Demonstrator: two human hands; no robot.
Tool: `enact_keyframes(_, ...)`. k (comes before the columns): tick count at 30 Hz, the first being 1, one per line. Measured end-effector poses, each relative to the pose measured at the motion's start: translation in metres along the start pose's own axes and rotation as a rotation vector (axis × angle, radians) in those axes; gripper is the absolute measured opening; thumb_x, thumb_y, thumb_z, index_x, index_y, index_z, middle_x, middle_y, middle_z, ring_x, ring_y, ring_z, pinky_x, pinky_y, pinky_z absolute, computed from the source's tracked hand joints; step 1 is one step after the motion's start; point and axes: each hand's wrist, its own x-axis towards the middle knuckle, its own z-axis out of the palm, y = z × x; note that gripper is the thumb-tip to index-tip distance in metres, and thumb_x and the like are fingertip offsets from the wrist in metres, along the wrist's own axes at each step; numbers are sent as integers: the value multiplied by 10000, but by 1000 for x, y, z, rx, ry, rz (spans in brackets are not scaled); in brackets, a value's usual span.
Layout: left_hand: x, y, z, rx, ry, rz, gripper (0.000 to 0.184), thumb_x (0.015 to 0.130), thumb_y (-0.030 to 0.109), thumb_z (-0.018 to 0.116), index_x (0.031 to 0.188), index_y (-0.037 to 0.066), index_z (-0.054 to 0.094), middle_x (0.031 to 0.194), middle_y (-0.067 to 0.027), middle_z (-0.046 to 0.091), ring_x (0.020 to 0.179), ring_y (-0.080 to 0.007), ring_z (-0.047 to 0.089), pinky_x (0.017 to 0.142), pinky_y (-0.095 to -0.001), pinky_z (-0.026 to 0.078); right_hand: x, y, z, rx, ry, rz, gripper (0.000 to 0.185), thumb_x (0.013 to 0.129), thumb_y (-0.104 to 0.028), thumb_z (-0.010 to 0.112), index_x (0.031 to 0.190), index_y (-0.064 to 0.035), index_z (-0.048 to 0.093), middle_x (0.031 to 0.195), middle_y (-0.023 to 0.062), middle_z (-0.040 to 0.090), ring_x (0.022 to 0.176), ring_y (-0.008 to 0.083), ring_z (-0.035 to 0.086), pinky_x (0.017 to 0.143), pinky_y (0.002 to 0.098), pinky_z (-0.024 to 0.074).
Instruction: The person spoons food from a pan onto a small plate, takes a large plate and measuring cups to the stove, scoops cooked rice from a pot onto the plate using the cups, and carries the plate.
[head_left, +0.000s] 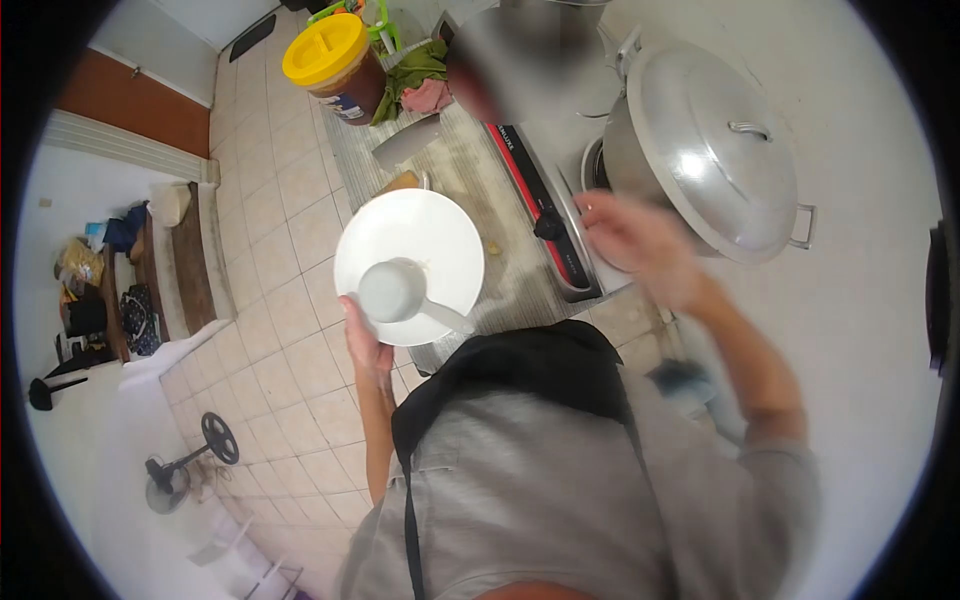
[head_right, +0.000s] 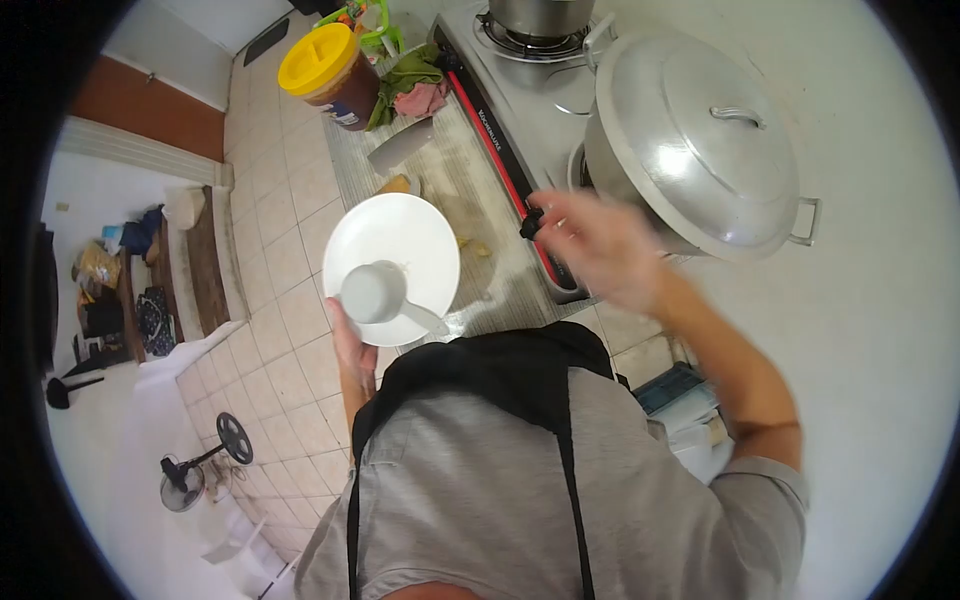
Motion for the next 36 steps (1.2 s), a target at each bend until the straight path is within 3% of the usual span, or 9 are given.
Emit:
enact_keyframes(3, 7, -12, 3, 6, 16, -65, 622, 1001, 478, 340, 1381, -14, 349, 1342, -149, 494, 1210, -284, 513, 982, -408, 457, 19, 96, 137, 55, -175, 241, 642, 928, -272, 552, 1462, -67, 260, 1151, 164, 613, 1012, 241, 626, 866, 327, 487)
enact_keyframes(8, 34, -28, -8, 205, -15, -141, 600, 1000, 459, 373, 1327, -42, 424, 1287, -185, 532, 1142, -274, 561, 938, -390, 471, 24, 102, 207, 1166, -260, 563, 489, 924, -124, 479, 1388, -37, 350, 1072, 184, 621, 872, 287, 676, 708, 394, 589)
enact_keyframes(13, 53, -27, -30, 794, -32, -216, 496, 978, 419, 466, 1226, -1, 555, 1082, -129, 625, 921, -228, 620, 804, -347, 511, 0, 128, 238, 1105, -26, 570, 404, 881, -21, 407, 1285, 0, 413, 984, 195, 621, 771, 281, 688, 640, 378, 613)
enact_keyframes(16, 49, -8, 1, 1446, 37, 654, 354, 947, 304, 547, 1180, 46, 612, 919, -137, 585, 717, -178, 599, 637, -293, 495, -20, 151, 251, 1015, 95, 571, 359, 884, -23, 431, 1242, 4, 435, 926, 175, 633, 719, 255, 682, 620, 367, 610)
enact_keyframes(25, 13, 52, 296, 989, -712, 1019, 170, 911, 176, 583, 969, 54, 687, 809, -111, 613, 686, -221, 620, 633, -325, 482, -41, 188, 281, 984, 158, 553, 394, 935, -84, 454, 1314, -34, 356, 904, 161, 658, 713, 228, 684, 642, 338, 589)
enact_keyframes(27, 2, 36, 362, 895, -862, 1253, 193, 891, 221, 607, 940, 53, 688, 813, -129, 619, 711, -253, 632, 658, -353, 493, -44, 184, 279, 526, 168, 507, 377, 932, -145, 447, 1276, -20, 356, 850, 232, 646, 764, 305, 676, 676, 411, 551)
enact_keyframes(31, -29, -17, 459, 1175, -1049, 1401, 388, 868, 383, 622, 962, 7, 639, 918, -180, 633, 812, -330, 635, 720, -395, 508, -51, 186, 279, 323, 184, 472, 502, 927, -278, 487, 1312, -13, 304, 896, 287, 634, 878, 453, 612, 821, 501, 462)
enact_keyframes(35, -22, -66, 495, 1331, -1094, 1522, 366, 881, 366, 597, 923, 2, 602, 915, -204, 624, 841, -376, 620, 740, -427, 506, -74, 171, 258, 135, 249, 407, 565, 909, -246, 551, 1372, -28, 310, 833, 180, 670, 757, 293, 668, 714, 401, 518)
enact_keyframes(36, -16, -71, 500, 1319, -1119, 1525, 348, 889, 348, 583, 908, 1, 588, 916, -210, 618, 841, -391, 616, 747, -441, 503, -80, 163, 237, 311, 128, 451, 551, 887, -305, 592, 1320, -33, 387, 892, 203, 671, 838, 373, 655, 779, 428, 514)
